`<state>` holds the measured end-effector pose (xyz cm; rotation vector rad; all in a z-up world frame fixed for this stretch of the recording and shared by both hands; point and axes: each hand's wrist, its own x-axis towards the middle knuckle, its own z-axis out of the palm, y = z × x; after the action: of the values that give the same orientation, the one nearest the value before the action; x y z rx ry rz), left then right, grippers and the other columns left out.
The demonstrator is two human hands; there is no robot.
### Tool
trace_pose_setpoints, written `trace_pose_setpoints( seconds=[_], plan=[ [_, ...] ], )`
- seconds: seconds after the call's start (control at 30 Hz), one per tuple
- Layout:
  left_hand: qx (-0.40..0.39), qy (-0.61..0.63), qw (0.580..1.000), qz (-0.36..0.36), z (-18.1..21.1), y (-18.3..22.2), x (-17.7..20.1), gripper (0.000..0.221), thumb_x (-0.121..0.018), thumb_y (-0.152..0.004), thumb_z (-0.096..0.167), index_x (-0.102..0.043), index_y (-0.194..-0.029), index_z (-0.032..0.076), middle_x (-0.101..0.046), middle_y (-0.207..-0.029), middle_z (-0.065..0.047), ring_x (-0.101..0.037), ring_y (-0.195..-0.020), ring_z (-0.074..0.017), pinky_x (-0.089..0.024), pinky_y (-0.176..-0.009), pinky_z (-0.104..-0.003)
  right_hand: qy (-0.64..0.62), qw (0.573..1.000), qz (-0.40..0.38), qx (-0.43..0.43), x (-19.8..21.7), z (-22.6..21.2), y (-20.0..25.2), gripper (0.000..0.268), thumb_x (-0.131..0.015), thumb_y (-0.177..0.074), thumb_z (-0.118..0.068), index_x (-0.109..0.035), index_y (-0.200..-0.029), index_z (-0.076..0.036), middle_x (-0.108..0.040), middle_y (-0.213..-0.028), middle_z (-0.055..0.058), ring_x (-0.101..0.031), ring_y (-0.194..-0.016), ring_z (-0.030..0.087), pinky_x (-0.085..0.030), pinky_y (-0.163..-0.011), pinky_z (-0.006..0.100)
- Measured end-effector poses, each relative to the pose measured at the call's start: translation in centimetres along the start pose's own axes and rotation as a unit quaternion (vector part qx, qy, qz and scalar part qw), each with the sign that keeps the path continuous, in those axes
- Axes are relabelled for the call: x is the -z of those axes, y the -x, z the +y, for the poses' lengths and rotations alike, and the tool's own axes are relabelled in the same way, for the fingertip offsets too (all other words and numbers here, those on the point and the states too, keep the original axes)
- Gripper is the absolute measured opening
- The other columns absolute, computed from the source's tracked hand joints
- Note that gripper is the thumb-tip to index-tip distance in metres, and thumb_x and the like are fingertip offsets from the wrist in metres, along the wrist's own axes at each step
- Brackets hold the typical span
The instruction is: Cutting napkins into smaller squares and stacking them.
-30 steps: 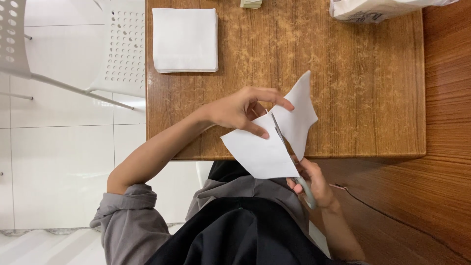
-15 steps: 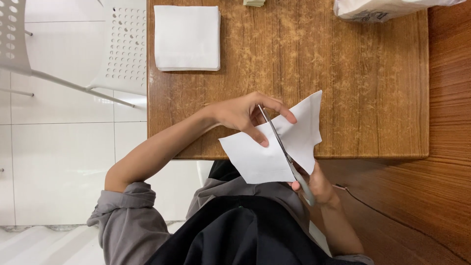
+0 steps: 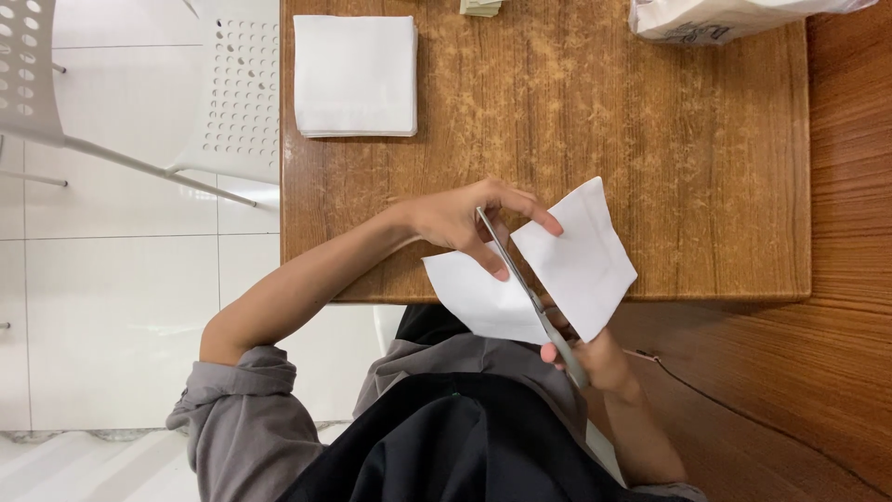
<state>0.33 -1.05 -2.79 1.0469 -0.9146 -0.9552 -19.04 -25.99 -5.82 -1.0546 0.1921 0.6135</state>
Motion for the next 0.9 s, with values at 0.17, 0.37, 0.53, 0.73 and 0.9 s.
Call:
trace_pose_setpoints(
  seconds=[0.17,0.37,0.53,0.73,0.9],
  plan=[
    [0.026,-0.027,0.999,0.021,0.2,0.4,1.0,0.066,-0.086,-0.075,0.000,-0.059,-0.135,0.001,-0.056,-0.117,-0.011,-0.069,-0.078,-0.0133,-0.060,-0.058,-0.023,0.168,0.972,-0.003,0.162,-1.0,-1.1,1.2,0.063,-0.088,-0.070,-0.028,-0.061,-0.115,0.007,-0.069,-0.062,0.015,-0.068,-0.044,0.016,-0.057,-0.039,0.024],
    [0.087,-0.284,0.953,0.062,1.5,0.3,1.0,0.062,-0.082,-0.075,0.007,-0.060,-0.133,0.009,-0.059,-0.107,-0.006,-0.063,-0.087,-0.0208,-0.056,-0.075,-0.037,0.466,0.818,0.186,0.282,3.3,-5.9,1.3,0.047,-0.083,-0.083,-0.015,-0.063,-0.116,0.012,-0.069,-0.062,0.017,-0.064,-0.040,0.019,-0.048,-0.035,0.025],
    [0.095,-0.421,0.899,0.077,1.8,0.1,0.4,0.059,-0.078,-0.072,0.006,-0.060,-0.128,0.008,-0.063,-0.129,-0.009,-0.056,-0.119,-0.0297,-0.045,-0.102,-0.047,0.724,0.534,0.412,0.146,6.9,-8.7,-0.4,0.030,-0.076,-0.101,-0.021,-0.071,-0.122,0.000,-0.061,-0.064,-0.001,-0.055,-0.049,0.020,-0.048,-0.072,0.036],
    [0.038,-0.432,0.897,0.088,2.1,-0.1,0.5,0.051,-0.075,-0.073,-0.001,-0.061,-0.122,0.002,-0.066,-0.120,-0.010,-0.065,-0.104,-0.0278,-0.054,-0.091,-0.041,0.769,0.488,0.413,0.029,7.2,-11.0,-2.0,0.043,-0.071,-0.104,-0.037,-0.074,-0.121,0.002,-0.058,-0.088,0.013,-0.057,-0.065,0.026,-0.048,-0.066,0.040],
    [-0.009,-0.443,0.893,0.077,2.6,0.0,0.1,0.049,-0.073,-0.076,-0.004,-0.060,-0.123,0.004,-0.063,-0.128,-0.010,-0.065,-0.109,-0.0287,-0.055,-0.095,-0.042,0.795,0.479,0.308,0.211,4.6,-11.3,-3.4,0.039,-0.060,-0.102,-0.021,-0.063,-0.135,0.000,-0.053,-0.103,0.014,-0.048,-0.084,0.025,-0.045,-0.069,0.037]
  ],
)
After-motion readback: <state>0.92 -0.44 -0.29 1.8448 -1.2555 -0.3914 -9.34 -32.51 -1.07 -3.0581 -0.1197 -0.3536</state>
